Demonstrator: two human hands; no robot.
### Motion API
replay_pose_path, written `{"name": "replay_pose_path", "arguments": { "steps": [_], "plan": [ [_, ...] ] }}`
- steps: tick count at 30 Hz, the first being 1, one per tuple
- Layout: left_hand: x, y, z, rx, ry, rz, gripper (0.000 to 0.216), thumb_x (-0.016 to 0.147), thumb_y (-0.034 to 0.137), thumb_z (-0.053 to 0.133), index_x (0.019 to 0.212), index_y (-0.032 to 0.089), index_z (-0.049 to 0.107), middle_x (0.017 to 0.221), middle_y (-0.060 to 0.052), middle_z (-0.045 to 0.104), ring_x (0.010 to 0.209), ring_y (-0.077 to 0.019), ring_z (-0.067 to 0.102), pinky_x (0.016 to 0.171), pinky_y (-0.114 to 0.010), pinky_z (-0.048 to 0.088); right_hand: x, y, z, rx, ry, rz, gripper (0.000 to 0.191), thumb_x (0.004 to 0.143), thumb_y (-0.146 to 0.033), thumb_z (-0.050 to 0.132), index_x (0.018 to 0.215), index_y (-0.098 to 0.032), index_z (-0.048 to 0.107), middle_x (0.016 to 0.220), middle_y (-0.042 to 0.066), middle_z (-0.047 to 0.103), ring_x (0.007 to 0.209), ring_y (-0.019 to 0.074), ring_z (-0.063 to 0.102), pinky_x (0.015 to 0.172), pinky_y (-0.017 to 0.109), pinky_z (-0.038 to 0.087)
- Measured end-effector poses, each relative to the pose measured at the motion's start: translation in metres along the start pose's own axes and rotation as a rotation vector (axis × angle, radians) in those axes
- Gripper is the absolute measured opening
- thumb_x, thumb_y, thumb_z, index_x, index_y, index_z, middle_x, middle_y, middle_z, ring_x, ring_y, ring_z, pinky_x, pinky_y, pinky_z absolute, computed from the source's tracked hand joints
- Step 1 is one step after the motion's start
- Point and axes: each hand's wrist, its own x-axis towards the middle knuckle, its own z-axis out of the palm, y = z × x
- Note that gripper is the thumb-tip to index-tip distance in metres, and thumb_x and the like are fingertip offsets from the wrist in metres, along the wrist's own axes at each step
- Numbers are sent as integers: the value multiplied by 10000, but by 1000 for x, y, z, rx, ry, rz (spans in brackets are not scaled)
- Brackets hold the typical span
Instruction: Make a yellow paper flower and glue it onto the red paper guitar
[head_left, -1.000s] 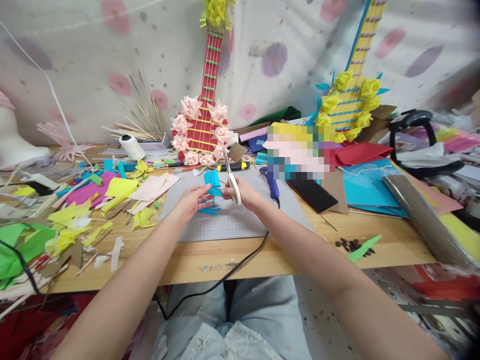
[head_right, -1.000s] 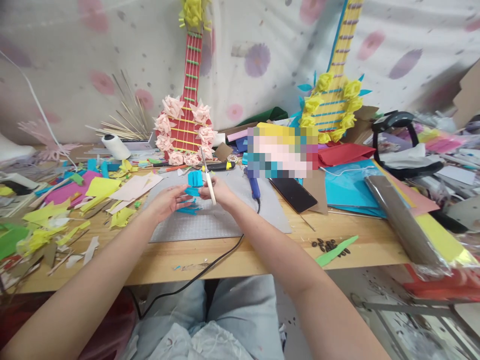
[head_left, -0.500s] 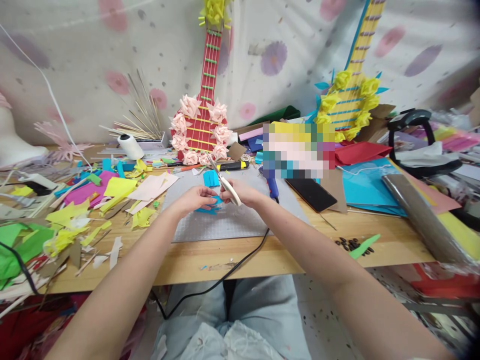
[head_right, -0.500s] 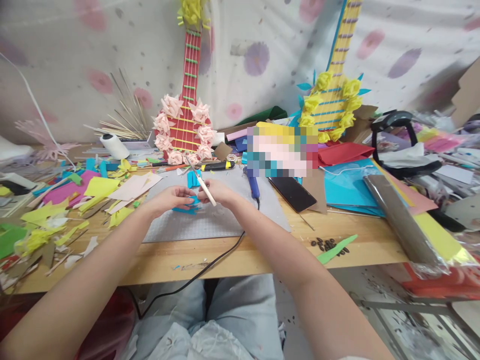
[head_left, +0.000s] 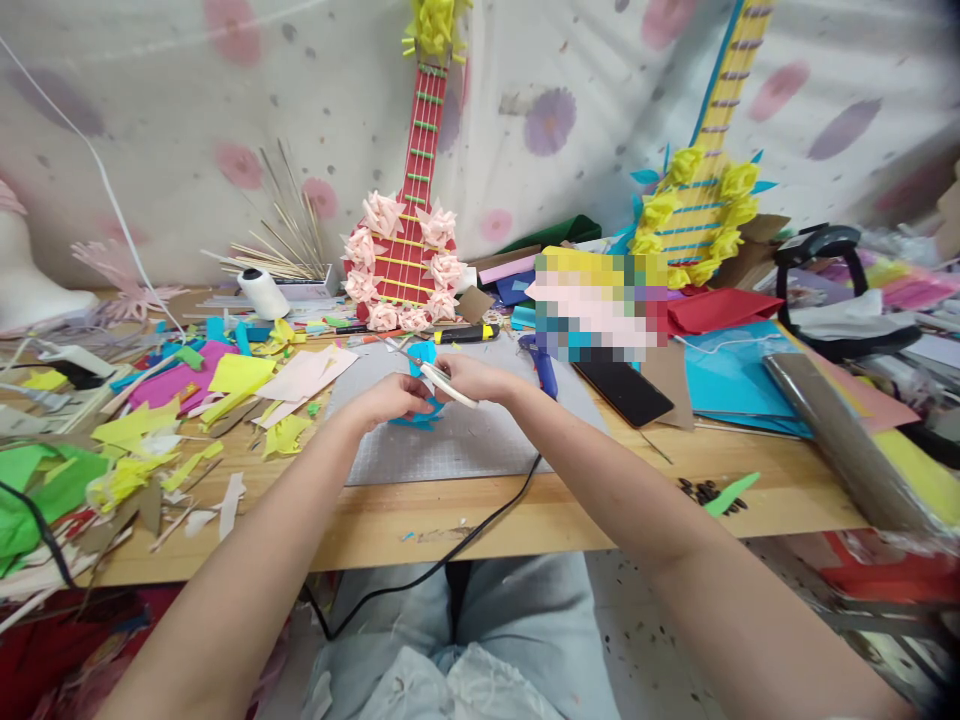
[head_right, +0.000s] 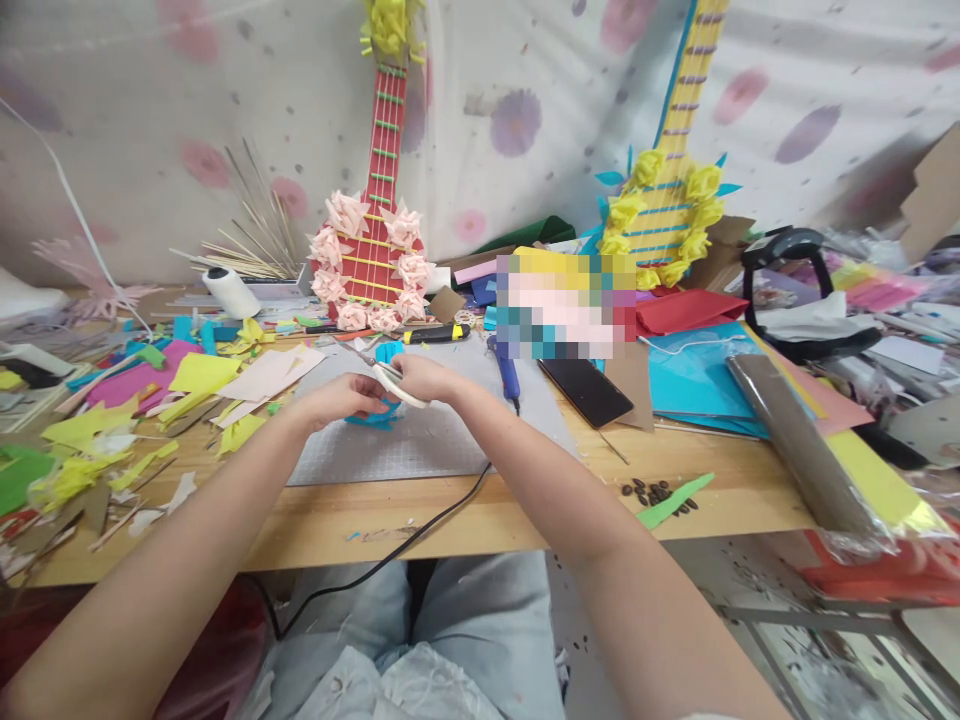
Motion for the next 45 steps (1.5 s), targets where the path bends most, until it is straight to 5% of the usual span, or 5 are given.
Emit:
{"name": "replay_pose_path", "arguments": {
  "steps": [4, 7, 13, 27, 45],
  "plan": [
    [1, -14, 8, -412, 217, 52, 152, 528, 103, 708, 644, 135, 615, 602, -1, 604, 547, -107, 552, 614, -272, 464, 0, 7, 7, 327, 154, 26, 280, 600, -301, 636, 741, -176, 429, 647, -40, 488, 547, 73, 447, 509, 205, 362],
    [3, -23, 16, -847, 269, 89, 141, 599, 73, 667, 673, 150, 574, 637, 3, 609, 622, -117, 593, 699, -310, 494, -9, 15, 14, 498, 249, 38, 312, 687, -437, 565, 780, -186, 405, 656, -32, 486, 525, 77, 450, 514, 224, 375],
    [5, -24, 27, -1236, 201, 171, 90, 714, 88, 595, 718, 174, 569, 735, 1, 641, 781, -129, 620, 811, -332, 478, -35, 30, 24, 82, 194, 26, 401, 653, -528, 579, 788, -182, 430, 697, -28, 481, 628, 106, 443, 567, 238, 347],
    [10, -24, 35, -1354, 158, 148, 68, 762, 117, 558, 750, 173, 595, 684, 5, 626, 682, -107, 584, 743, -277, 469, -45, 17, 24, -413, 204, 83, 497, 698, -645, 488, 888, -187, 464, 734, 29, 583, 648, 153, 532, 528, 235, 269],
    [12, -25, 34, -1376, 115, 120, 71, 788, 162, 541, 760, 172, 606, 746, -13, 643, 696, -113, 580, 686, -267, 457, -47, 9, 20, -481, 250, 132, 515, 704, -659, 474, 889, -181, 520, 723, 50, 616, 651, 158, 546, 534, 236, 249]
  ]
}}
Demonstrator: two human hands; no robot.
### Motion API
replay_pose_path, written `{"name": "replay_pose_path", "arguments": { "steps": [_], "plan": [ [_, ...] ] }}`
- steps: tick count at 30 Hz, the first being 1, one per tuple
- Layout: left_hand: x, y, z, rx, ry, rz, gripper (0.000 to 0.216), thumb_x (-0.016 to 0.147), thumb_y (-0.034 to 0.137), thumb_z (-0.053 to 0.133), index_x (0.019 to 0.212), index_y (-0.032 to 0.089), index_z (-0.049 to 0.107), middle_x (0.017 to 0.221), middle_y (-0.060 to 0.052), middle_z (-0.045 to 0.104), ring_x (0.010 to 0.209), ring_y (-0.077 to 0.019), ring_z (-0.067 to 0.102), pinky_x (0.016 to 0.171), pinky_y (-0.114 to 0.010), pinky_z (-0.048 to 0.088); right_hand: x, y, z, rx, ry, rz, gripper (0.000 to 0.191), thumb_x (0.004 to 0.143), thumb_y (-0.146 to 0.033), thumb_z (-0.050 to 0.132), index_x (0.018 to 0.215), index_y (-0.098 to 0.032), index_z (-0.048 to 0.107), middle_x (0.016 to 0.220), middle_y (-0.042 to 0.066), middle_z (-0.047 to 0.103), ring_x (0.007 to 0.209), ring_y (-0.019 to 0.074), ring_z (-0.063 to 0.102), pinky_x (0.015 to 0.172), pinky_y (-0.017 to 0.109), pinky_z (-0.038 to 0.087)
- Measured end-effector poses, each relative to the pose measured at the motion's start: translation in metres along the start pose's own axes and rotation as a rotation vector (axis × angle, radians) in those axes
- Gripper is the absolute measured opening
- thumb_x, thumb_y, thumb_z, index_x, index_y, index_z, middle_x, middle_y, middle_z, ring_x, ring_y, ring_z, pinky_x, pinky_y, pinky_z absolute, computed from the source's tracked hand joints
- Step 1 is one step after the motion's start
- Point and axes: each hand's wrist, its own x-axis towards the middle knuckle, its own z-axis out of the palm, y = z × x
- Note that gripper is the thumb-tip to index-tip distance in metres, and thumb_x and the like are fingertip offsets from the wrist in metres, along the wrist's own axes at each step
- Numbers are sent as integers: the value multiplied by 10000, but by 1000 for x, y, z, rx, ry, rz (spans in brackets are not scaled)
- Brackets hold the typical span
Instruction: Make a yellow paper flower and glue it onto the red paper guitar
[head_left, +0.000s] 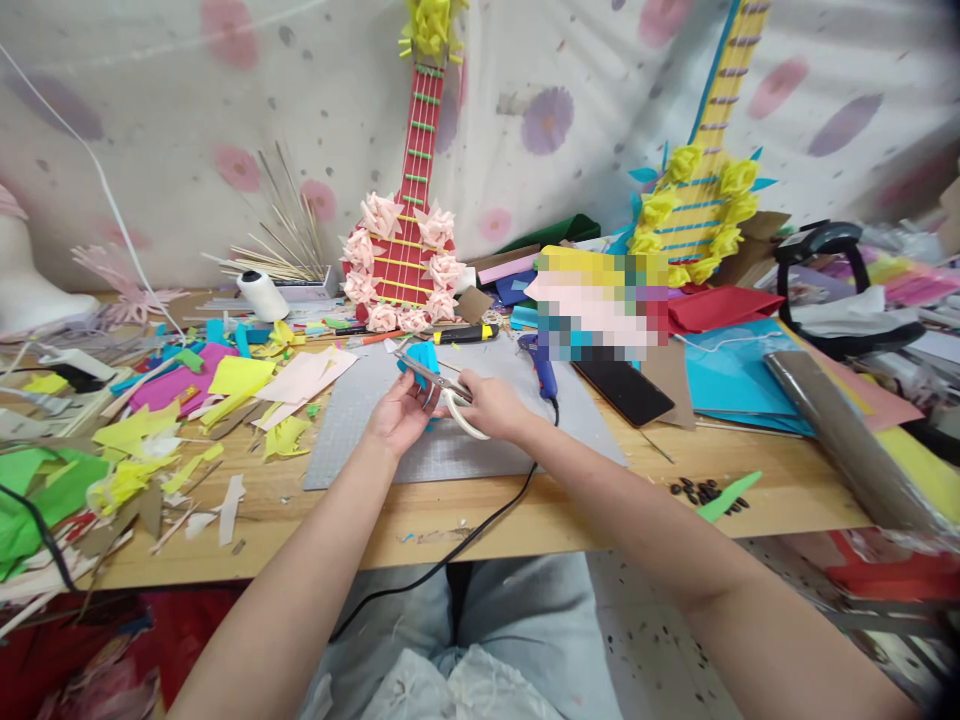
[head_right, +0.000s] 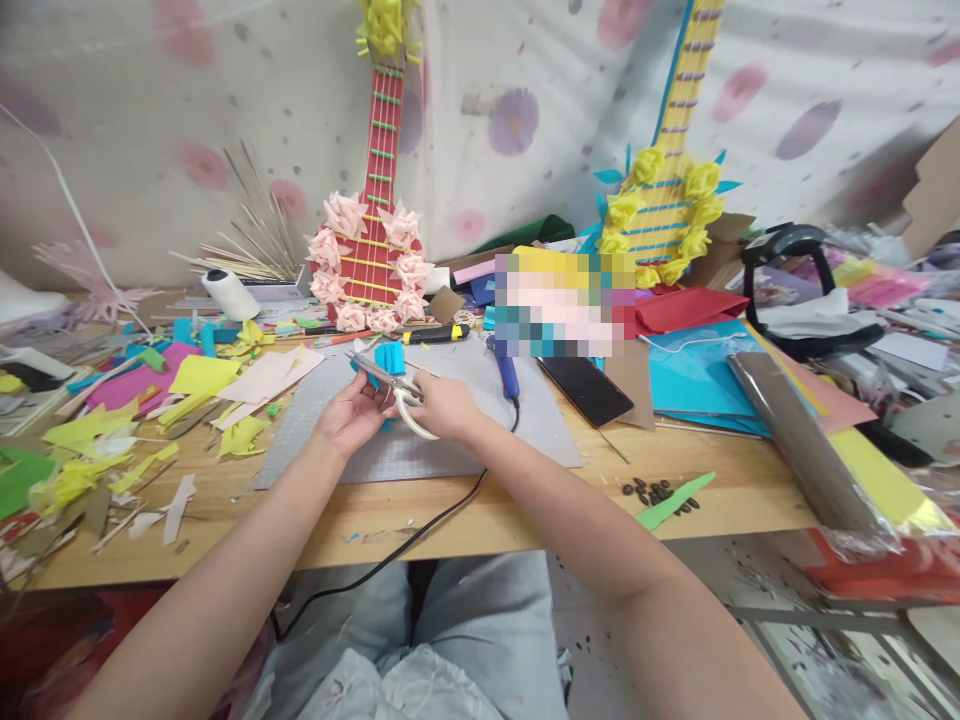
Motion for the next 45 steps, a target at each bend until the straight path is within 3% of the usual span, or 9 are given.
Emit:
{"name": "replay_pose_path", "arguments": {
  "steps": [9, 18, 29, 35, 39, 45],
  "plan": [
    [-2, 6, 1, 107, 20, 55, 93, 742, 101, 579, 684, 173, 571, 668, 23, 618, 675, -83, 592, 786, -285, 473, 7, 18, -1, 189, 16, -20, 460, 701, -640, 484, 737, -183, 511, 654, 2, 552, 575, 112, 451, 516, 223, 258],
    [-4, 6, 1, 261, -44, 89, 77, 736, 84, 568, 726, 156, 596, 725, 3, 641, 741, -92, 605, 829, -294, 455, 6, 18, -3, 188, -99, -61, 520, 692, -687, 440, 845, -190, 470, 720, 7, 562, 613, 125, 478, 538, 218, 301],
    [-2, 5, 2, 231, -48, 42, 73, 742, 98, 571, 751, 162, 605, 743, -12, 641, 708, -102, 600, 753, -276, 486, 6, 10, 1, 152, -17, -39, 458, 710, -638, 475, 819, -194, 499, 671, 4, 549, 579, 117, 458, 520, 219, 265],
    [-4, 4, 5, 230, -37, 50, 58, 723, 100, 592, 708, 155, 597, 740, -15, 644, 748, -114, 611, 801, -298, 467, 7, 14, 0, 230, -1, -25, 448, 712, -633, 469, 742, -186, 489, 632, -17, 512, 570, 106, 426, 525, 220, 268],
    [-7, 9, 6, 366, 1, 134, 66, 692, 70, 604, 667, 131, 599, 731, -41, 658, 741, -125, 621, 799, -294, 452, 7, 24, -10, 268, -59, -80, 460, 717, -639, 446, 763, -181, 461, 666, -21, 500, 599, 109, 430, 538, 219, 286],
    [-11, 19, 8, 566, 11, 269, 113, 590, 48, 674, 643, 123, 609, 632, -15, 638, 630, -106, 607, 648, -209, 434, 1, 33, -31, 182, -215, -148, 461, 713, -617, 480, 875, -186, 449, 765, 11, 555, 671, 141, 500, 571, 225, 315]
  ]
}}
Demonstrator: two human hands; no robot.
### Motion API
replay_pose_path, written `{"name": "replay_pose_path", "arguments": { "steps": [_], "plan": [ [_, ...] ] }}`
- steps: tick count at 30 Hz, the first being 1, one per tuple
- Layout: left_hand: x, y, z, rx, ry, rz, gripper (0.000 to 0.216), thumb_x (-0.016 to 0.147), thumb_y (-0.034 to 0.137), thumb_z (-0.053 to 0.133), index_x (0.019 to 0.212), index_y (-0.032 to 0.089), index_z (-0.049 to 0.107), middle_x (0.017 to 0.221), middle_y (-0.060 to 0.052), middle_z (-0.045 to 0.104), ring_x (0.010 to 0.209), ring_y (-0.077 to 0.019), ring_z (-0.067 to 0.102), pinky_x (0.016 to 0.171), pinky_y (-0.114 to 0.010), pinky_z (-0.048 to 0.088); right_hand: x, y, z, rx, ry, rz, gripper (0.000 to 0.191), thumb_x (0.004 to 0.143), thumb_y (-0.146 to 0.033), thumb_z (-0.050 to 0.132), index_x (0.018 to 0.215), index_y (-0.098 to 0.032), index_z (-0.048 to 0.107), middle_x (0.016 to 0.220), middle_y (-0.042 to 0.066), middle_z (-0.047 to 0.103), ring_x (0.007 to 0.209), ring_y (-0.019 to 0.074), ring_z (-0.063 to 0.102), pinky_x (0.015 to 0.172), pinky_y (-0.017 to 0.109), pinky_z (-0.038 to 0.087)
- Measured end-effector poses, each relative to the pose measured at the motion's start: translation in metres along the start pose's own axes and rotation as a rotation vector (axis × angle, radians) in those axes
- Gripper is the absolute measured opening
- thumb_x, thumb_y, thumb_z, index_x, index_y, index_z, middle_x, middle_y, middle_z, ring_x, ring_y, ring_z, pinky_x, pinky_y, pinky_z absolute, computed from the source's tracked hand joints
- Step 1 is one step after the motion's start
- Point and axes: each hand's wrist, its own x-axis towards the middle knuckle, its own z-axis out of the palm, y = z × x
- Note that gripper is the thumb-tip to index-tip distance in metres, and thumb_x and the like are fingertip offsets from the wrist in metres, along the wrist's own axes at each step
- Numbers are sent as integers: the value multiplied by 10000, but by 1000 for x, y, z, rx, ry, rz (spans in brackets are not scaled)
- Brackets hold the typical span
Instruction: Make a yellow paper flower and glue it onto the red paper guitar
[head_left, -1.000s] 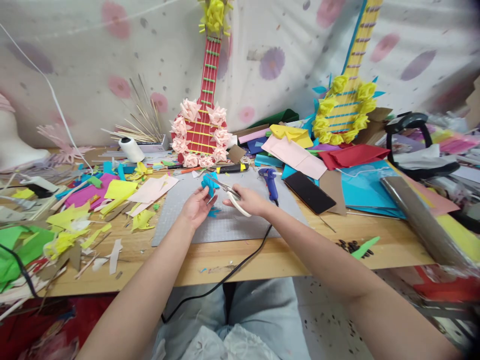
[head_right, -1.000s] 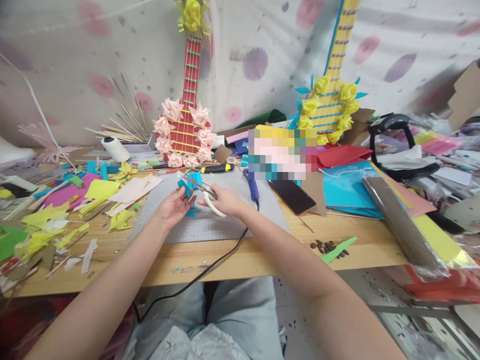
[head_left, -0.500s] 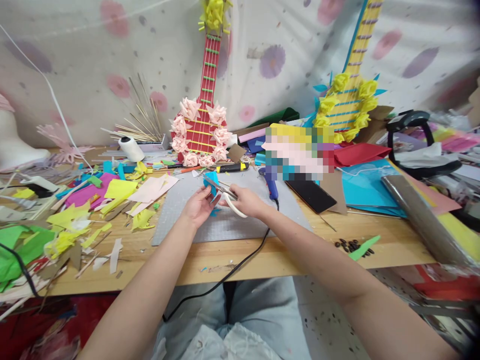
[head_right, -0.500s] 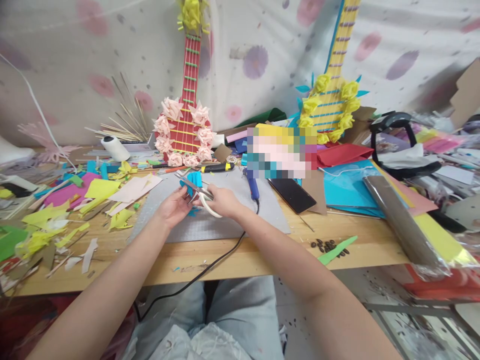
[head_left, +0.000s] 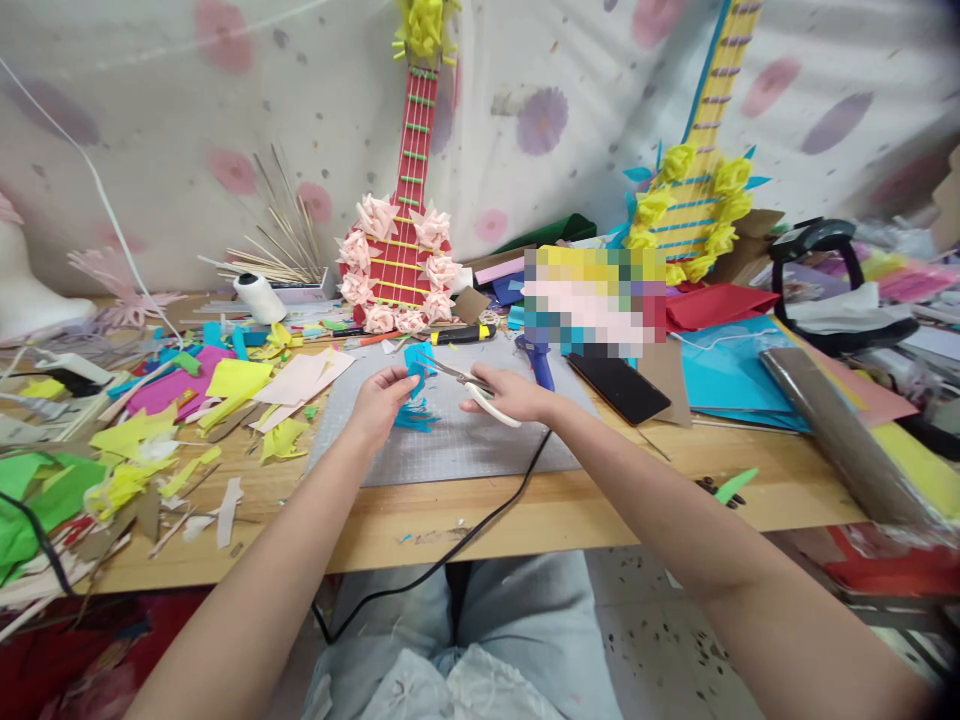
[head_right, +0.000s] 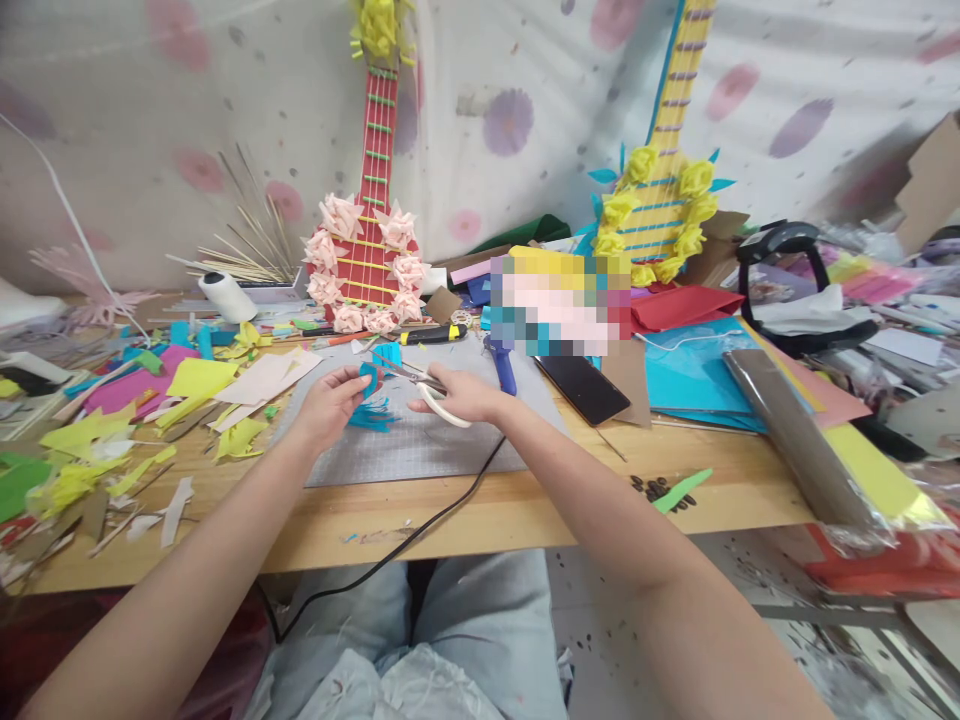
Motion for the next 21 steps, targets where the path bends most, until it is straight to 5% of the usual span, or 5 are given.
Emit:
{"name": "replay_pose_path", "arguments": {
  "steps": [9, 21],
  "plan": [
    [-3, 3, 4, 17, -90, -23, 112, 579, 42, 650, 588, 127, 578, 592, -8, 615, 674, -153, 623, 803, -356, 464, 1, -7, 1, -15, -10, -44, 485, 698, -627, 502, 899, -188, 455, 825, 32, 589, 696, 151, 528, 577, 225, 324],
    [-6, 6, 4, 67, -163, -76, 120, 548, 84, 656, 523, 129, 547, 582, -20, 603, 679, -166, 618, 755, -330, 464, 4, -5, 7, -83, 13, -62, 503, 703, -673, 446, 842, -190, 473, 679, -2, 527, 607, 132, 471, 548, 224, 280]
  ]
}}
